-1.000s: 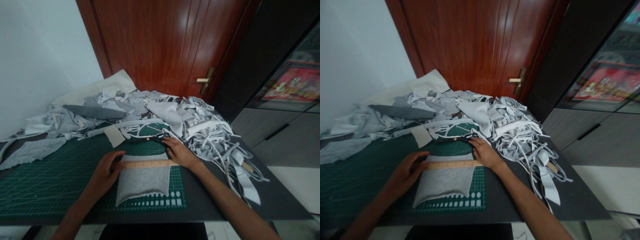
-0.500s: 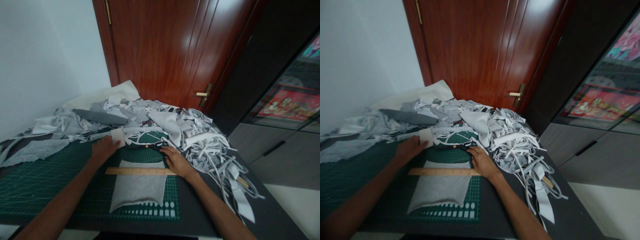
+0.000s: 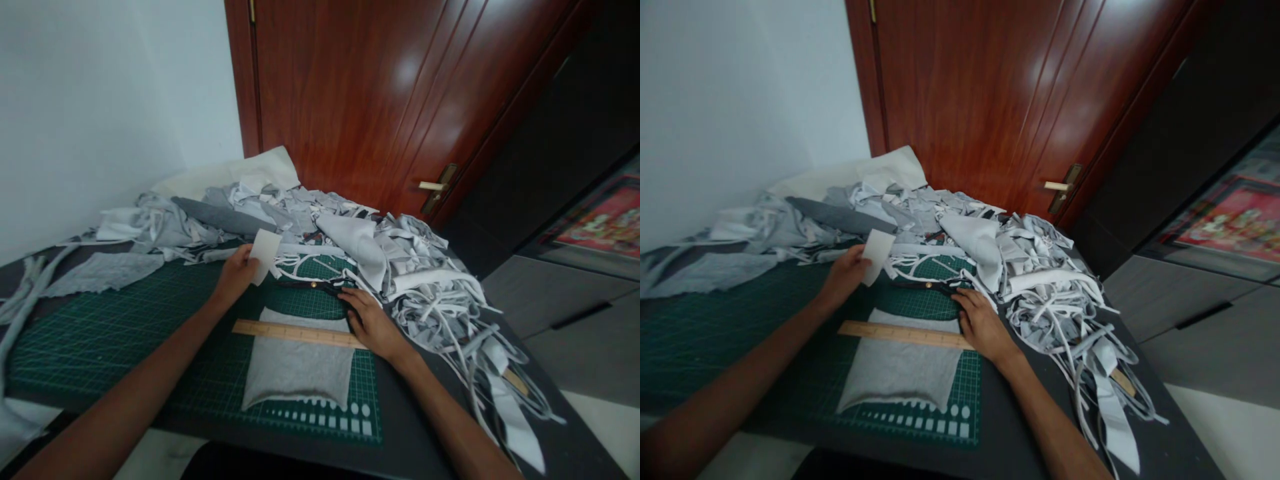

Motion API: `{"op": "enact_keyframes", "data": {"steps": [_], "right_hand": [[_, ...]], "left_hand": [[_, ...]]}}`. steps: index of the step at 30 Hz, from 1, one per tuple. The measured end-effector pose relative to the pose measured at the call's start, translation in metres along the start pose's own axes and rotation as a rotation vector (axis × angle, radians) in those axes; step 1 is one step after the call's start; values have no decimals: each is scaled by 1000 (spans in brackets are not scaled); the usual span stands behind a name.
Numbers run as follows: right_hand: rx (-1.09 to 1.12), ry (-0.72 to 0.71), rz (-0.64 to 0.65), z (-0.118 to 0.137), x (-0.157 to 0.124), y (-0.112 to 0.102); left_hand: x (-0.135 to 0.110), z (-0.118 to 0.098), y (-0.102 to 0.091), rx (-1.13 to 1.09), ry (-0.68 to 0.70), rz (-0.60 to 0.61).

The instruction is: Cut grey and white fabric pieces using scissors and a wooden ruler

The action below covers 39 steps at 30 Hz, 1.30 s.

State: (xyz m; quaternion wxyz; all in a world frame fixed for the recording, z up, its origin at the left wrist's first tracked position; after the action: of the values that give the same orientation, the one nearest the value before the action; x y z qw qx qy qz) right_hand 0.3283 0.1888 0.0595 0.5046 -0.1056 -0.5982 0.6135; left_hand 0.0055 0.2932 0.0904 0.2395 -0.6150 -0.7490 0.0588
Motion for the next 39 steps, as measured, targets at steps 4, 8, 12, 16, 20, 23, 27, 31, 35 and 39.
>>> {"op": "enact_keyframes", "data": {"steps": [4, 8, 12, 16, 20, 23, 27, 31, 35, 39], "right_hand": [[14, -6, 13, -5, -2, 1], [8, -4, 13, -6, -3, 2], [12, 4, -5, -2, 0, -2], [68, 24, -35, 12, 4, -13], [55, 64, -31, 22, 5, -16], [21, 95, -61, 16, 5, -10], [-45, 106, -52, 3, 8, 3], [-157, 155, -27, -2, 17, 9], [-236, 205, 75, -3, 32, 15], [-244, 205, 174, -9, 47, 14]], "left_hand": [[-23, -11, 21, -238, -7, 152], [-39, -21, 42, -352, -2, 255], [-45, -27, 47, -271, 30, 305], [-53, -34, 51, -172, 65, 449], [-66, -43, 61, -97, 182, 636], [-76, -49, 71, -2, 341, 763], [-84, -57, 80, 75, 493, 775], [-86, -59, 78, 64, 435, 695], [-86, -56, 71, 34, 348, 601], [-82, -54, 70, -100, 222, 512]]}}
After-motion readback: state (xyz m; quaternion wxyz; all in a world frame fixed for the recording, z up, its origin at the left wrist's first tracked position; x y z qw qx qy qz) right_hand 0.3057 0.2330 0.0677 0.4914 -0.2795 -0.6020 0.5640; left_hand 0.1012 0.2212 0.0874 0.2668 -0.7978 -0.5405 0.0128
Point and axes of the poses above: each hand's wrist, its own x-axis towards the middle knuckle, its own y-axis out of the palm, z = x × y, the point moved 5 cm from there along x, towards the middle knuckle, and after that the axes turned 6 degrees about -x, right-handed, at the moved point
